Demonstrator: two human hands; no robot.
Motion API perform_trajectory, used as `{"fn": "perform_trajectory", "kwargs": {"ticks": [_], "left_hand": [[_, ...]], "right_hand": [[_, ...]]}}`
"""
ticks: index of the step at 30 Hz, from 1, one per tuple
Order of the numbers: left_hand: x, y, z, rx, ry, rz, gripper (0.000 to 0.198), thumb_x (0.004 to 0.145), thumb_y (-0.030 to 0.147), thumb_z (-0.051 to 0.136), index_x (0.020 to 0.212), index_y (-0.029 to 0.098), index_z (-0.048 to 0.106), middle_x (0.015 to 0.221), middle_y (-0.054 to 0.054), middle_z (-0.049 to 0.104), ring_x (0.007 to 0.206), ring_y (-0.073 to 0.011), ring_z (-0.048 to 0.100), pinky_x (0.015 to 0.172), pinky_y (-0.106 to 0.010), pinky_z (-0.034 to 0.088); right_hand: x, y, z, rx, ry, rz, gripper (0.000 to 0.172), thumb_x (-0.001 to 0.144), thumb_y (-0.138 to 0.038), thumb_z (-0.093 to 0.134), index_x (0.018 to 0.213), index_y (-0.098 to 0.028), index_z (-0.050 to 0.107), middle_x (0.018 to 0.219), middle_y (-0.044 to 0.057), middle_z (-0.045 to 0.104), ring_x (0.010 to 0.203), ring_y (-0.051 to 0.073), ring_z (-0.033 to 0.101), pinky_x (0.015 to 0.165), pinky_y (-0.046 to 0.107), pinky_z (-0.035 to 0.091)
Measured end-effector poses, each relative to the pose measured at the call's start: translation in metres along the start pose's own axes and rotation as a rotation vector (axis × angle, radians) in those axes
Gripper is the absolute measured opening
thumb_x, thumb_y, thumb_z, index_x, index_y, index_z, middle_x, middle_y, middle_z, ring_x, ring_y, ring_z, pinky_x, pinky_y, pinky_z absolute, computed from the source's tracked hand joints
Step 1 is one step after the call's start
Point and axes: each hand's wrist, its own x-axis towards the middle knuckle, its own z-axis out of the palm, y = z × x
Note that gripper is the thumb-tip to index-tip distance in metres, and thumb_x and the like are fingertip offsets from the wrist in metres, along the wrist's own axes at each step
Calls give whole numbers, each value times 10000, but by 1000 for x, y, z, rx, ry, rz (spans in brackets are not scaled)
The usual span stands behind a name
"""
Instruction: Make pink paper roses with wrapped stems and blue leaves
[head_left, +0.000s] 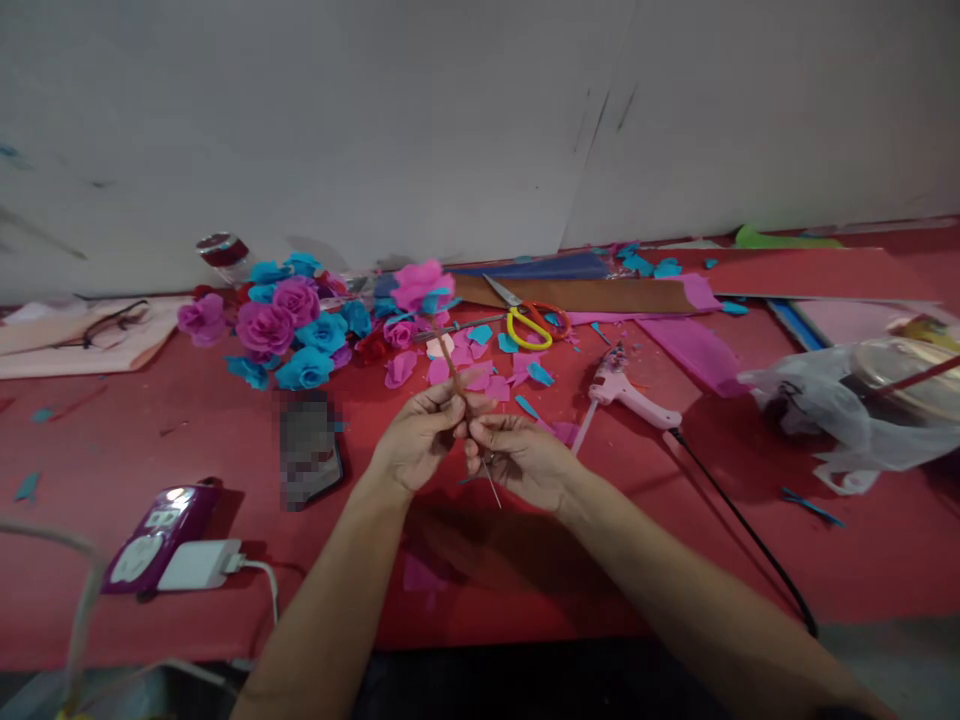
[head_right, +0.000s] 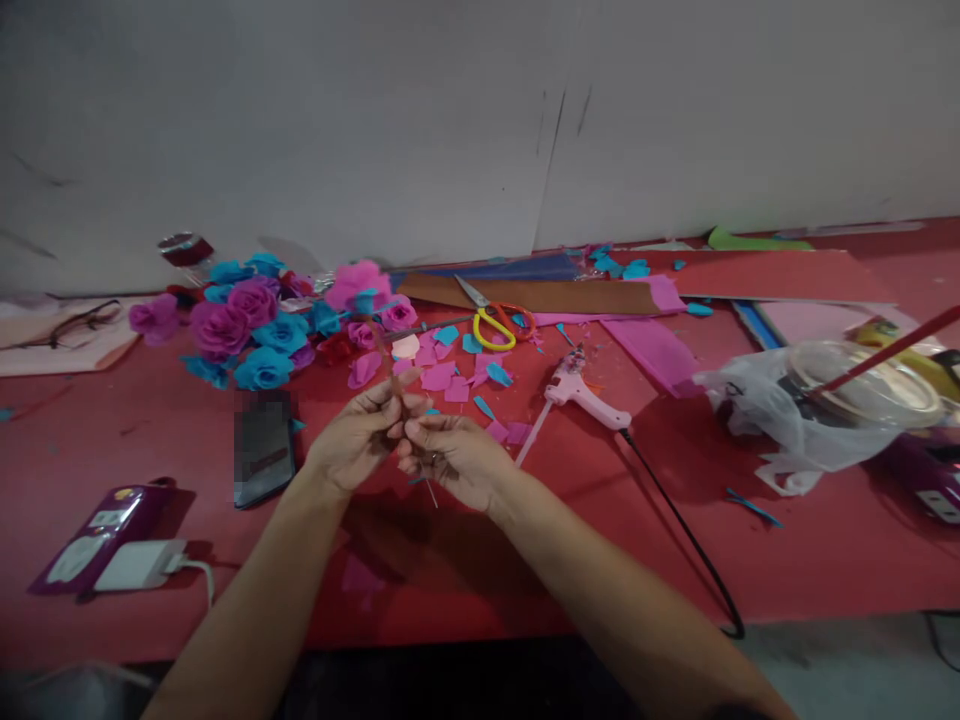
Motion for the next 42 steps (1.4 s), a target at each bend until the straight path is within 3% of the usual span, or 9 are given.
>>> {"fn": "perform_trajectory", "kwargs": {"ticks": [3, 6, 12, 15, 19, 26, 30, 35, 42], "left_hand": [[1, -3, 1, 63, 84, 54, 192, 622, 122, 751, 808, 130, 701, 691, -25, 658, 577, -76, 588, 560, -173, 501], [2, -5, 0, 57, 151, 70, 149, 579, 105, 773, 700, 108, 687, 602, -17, 630, 564, -82, 586, 513, -148, 468], [0, -1, -1, -53, 28, -10, 318, 622, 117, 746, 934, 153, 691, 600, 17, 624, 419, -39, 474, 425, -155, 435], [0, -3, 1, 14, 57, 32, 279, 652, 142, 732, 928, 160, 694, 684, -11, 661, 511, -62, 546, 494, -175, 473], [4, -8, 0, 105, 203, 181, 124, 594, 113, 761, 698, 127, 694, 677, -21, 665, 613, -81, 595, 593, -172, 484], [2, -3, 2, 10, 138, 64, 205, 608, 94, 734, 808, 129, 709, 587, 1, 626, 443, -52, 504, 472, -169, 446], [0, -3, 5, 6, 80, 99, 250, 626, 132, 743, 873, 137, 706, 661, -15, 657, 517, -55, 546, 504, -150, 453], [3, -8, 2, 61, 179, 150, 207, 603, 143, 761, 799, 119, 700, 647, -26, 658, 603, -89, 598, 555, -164, 479], [-1, -3, 2, -31, 3, 11, 304, 610, 140, 754, 904, 141, 675, 601, 14, 628, 404, -54, 506, 409, -166, 448]], "right_hand": [[1, 1, 1, -79, 114, -78, 198, 637, -263, 791, 717, -118, 682, 597, 4, 673, 505, 73, 619, 545, 168, 485], [1, -1, 1, -101, 114, -22, 236, 621, -288, 800, 744, -123, 684, 613, 14, 690, 505, 88, 635, 533, 178, 496], [0, -4, 0, -51, -42, 24, 219, 659, -274, 777, 800, -135, 684, 645, 7, 699, 519, 87, 637, 554, 198, 504], [1, -2, 2, -115, 41, -93, 208, 658, -291, 772, 770, -136, 691, 642, 5, 696, 527, 85, 632, 571, 201, 497], [0, -1, 4, -204, 177, -175, 223, 630, -313, 786, 715, -133, 684, 629, 12, 694, 541, 95, 636, 591, 207, 488], [-1, -6, 1, -51, 26, 47, 184, 691, -261, 749, 786, -120, 680, 629, 12, 684, 532, 95, 637, 570, 205, 493], [-1, -4, 2, -61, 36, -47, 160, 694, -249, 745, 767, -123, 679, 602, -10, 660, 520, 75, 613, 566, 185, 481], [1, -1, 1, -165, 170, -160, 209, 638, -282, 780, 720, -121, 674, 620, 11, 685, 541, 88, 627, 594, 194, 489], [-1, -7, -2, -3, -123, 135, 238, 642, -257, 788, 782, -114, 660, 626, -11, 669, 516, 91, 635, 592, 219, 514]]}}
